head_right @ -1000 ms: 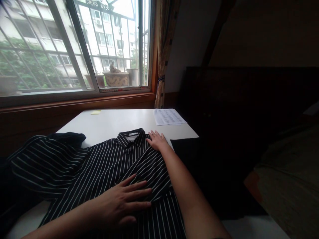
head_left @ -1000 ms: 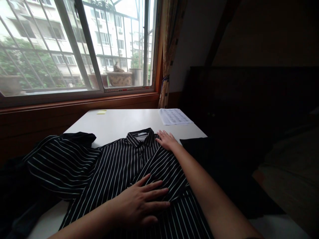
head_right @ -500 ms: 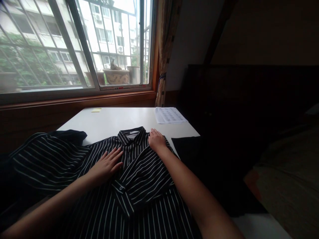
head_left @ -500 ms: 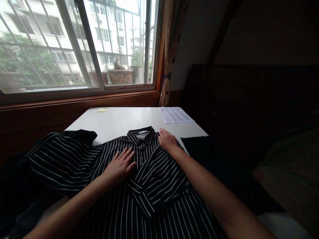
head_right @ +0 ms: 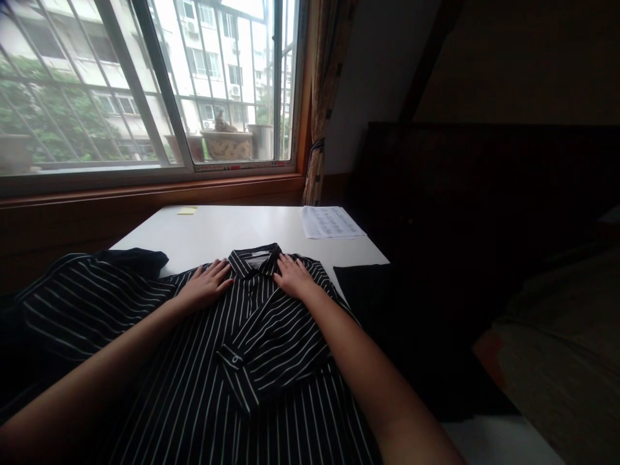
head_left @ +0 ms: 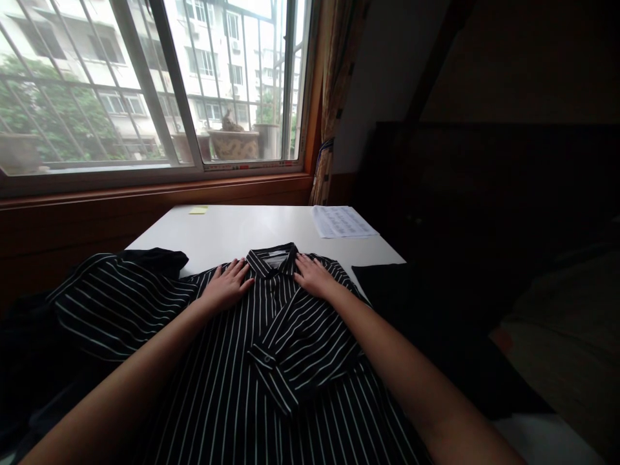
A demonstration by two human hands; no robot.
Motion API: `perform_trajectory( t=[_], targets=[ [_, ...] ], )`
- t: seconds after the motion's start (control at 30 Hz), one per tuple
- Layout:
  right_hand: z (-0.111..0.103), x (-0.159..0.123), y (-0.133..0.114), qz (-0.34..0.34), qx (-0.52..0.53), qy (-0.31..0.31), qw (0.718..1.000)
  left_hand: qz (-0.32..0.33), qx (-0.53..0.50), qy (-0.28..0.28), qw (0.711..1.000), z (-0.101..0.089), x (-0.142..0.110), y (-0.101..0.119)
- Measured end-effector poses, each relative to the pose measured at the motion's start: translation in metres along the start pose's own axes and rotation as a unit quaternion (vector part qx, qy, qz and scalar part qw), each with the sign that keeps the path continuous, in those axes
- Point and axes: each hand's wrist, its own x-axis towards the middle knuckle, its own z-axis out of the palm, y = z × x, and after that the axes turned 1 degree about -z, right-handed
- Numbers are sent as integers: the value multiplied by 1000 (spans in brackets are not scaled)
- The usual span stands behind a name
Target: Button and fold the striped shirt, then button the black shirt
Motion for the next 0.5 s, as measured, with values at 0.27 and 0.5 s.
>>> perform_trajectory(
  t=[0.27,0.5],
  targets=[
    [-3,4,11,5,-6,-10,1000,-15,0,-6,1000,0,6,-21],
    [-9,5,30,39,-14,-24,999,-43,-4,-15,999,2,14,-39]
  ],
)
